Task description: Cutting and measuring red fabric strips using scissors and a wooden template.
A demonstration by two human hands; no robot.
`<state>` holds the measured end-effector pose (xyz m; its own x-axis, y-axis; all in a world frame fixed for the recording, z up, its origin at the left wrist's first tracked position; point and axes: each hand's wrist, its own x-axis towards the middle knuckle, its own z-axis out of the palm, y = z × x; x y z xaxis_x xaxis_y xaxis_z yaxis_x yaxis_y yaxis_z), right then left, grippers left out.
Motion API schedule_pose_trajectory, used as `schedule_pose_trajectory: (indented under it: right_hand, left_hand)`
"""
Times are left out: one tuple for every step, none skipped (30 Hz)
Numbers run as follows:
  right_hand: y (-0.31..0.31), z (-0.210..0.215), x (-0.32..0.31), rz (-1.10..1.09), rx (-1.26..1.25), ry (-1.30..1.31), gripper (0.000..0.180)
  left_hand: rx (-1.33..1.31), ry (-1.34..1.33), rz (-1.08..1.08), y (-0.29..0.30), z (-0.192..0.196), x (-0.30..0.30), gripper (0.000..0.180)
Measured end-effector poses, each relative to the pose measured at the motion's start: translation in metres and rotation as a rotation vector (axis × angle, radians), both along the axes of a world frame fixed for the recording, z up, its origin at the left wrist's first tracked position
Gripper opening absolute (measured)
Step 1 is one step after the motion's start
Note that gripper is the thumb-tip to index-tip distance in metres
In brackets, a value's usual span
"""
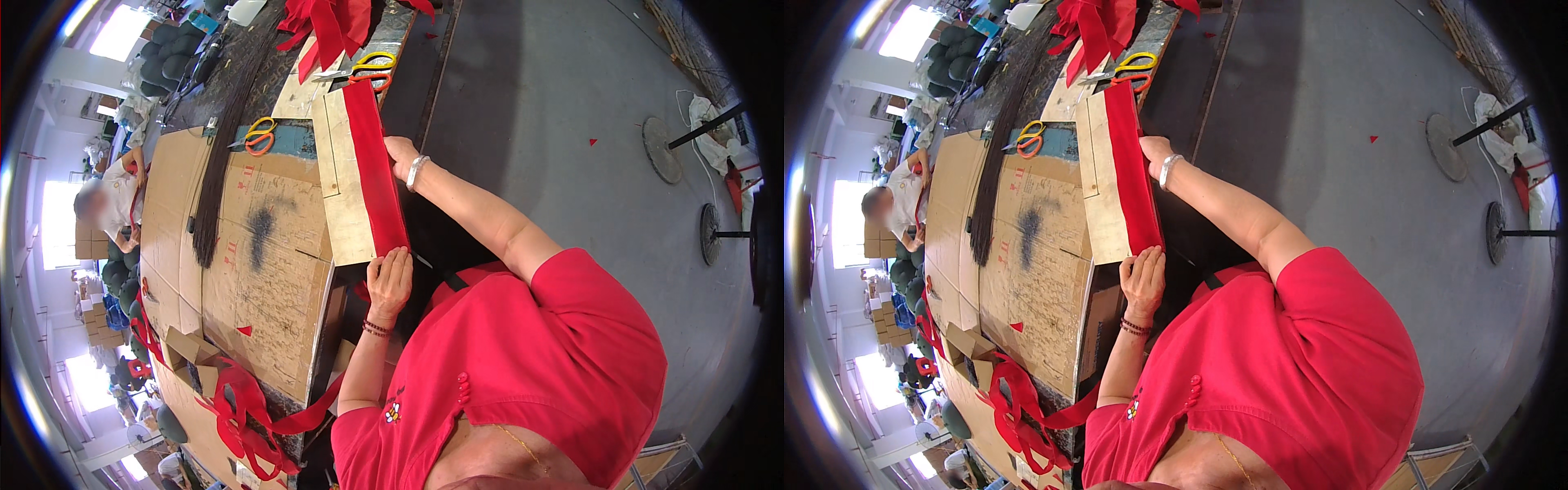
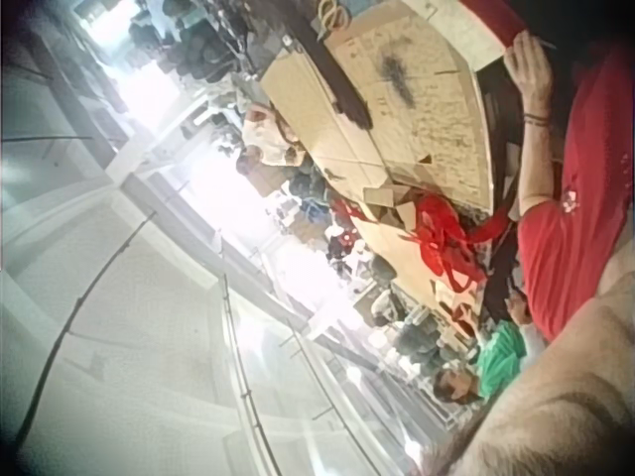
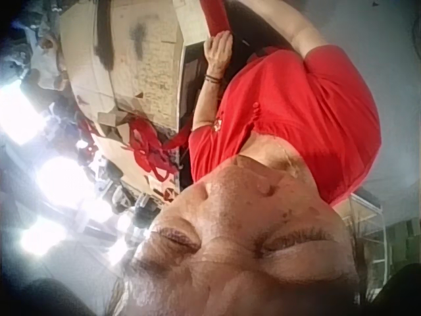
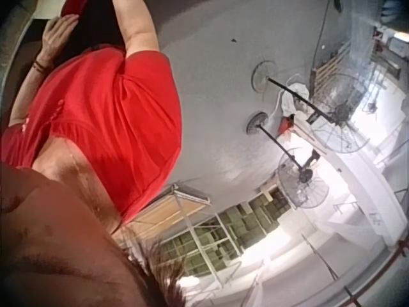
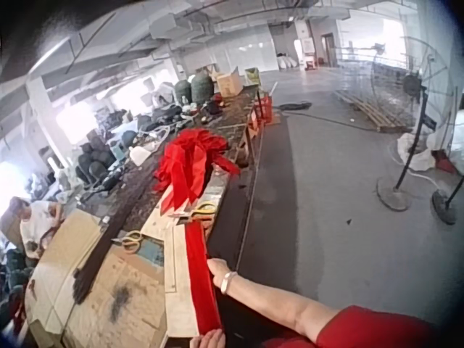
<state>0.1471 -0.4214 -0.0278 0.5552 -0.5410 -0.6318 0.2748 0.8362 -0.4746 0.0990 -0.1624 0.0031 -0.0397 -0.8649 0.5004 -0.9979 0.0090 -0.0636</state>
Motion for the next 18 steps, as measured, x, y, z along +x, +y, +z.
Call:
schedule_pose_trajectory:
  right_hand:
    - [0.001, 0.002, -0.003, 0.027, 0.014, -0.037, 0.014]
    - [0.001, 0.002, -0.006, 0.049, 0.033, -0.065, 0.017]
    - [0.001, 0.002, -0.008, 0.057, 0.027, -0.071, 0.017]
    - [0.002, 0.002, -0.010, 0.062, 0.021, -0.096, 0.017]
    - [0.001, 0.001, -0.012, 0.072, 0.027, -0.126, 0.018]
    - [0.001, -0.001, -0.013, 0.068, 0.013, -0.122, 0.018]
    - [-0.001, -0.003, -0.013, 0.073, 0.028, -0.144, 0.017]
    - [-0.003, -0.006, -0.014, 0.078, 0.043, -0.167, 0.016]
    - [-0.005, -0.008, -0.014, 0.079, 0.043, -0.167, 0.016]
    - [-0.007, -0.011, -0.013, 0.087, -0.005, -0.159, 0.014]
    - [-0.010, -0.014, -0.013, 0.089, -0.043, -0.126, 0.013]
    - [-0.014, -0.016, -0.013, 0.094, -0.053, -0.150, 0.013]
    - [-0.018, -0.018, -0.012, 0.093, -0.120, -0.145, 0.011]
    - [-0.021, -0.019, -0.012, 0.095, -0.166, -0.115, 0.010]
    - [-0.025, -0.019, -0.012, 0.093, -0.187, -0.141, 0.010]
    - [-0.029, -0.019, -0.012, 0.164, -0.193, -0.076, 0.009]
    - [-0.032, -0.019, -0.013, 0.219, -0.200, 0.008, 0.008]
    - [-0.034, -0.018, -0.013, 0.233, -0.200, -0.010, 0.008]
  left_hand:
    - [-0.001, -0.002, -0.010, 0.000, 0.001, 0.000, 0.017]
    - [0.023, 0.005, -0.006, -0.001, 0.002, 0.000, 0.017]
    - [-0.002, -0.002, -0.017, -0.001, 0.003, 0.000, 0.017]
    - [-0.009, 0.008, -0.020, -0.001, 0.003, 0.000, 0.017]
    - [-0.004, 0.024, -0.012, -0.001, 0.004, 0.000, 0.017]
    - [-0.018, 0.018, -0.021, -0.001, 0.005, 0.000, 0.017]
    - [-0.013, 0.031, -0.019, -0.001, 0.005, 0.000, 0.017]
    - [0.004, 0.050, -0.010, -0.001, 0.005, 0.000, 0.017]
    - [-0.008, 0.043, -0.016, 0.000, 0.004, 0.000, 0.017]
    - [-0.012, 0.046, -0.019, 0.000, 0.004, 0.000, 0.017]
    - [0.007, 0.059, -0.007, 0.001, 0.003, 0.000, 0.017]
    - [-0.017, 0.049, -0.022, 0.001, 0.002, 0.000, 0.017]
    - [-0.012, 0.051, -0.020, 0.001, 0.001, -0.001, 0.018]
    - [0.012, 0.063, -0.007, 0.001, -0.001, -0.001, 0.018]
    - [-0.008, 0.052, -0.018, 0.001, -0.002, -0.001, 0.018]
    - [0.009, 0.043, -0.019, 0.000, -0.003, -0.001, 0.019]
    - [0.027, 0.038, -0.015, 0.000, -0.003, -0.002, 0.019]
    - [0.024, 0.033, -0.023, -0.001, -0.004, -0.002, 0.019]
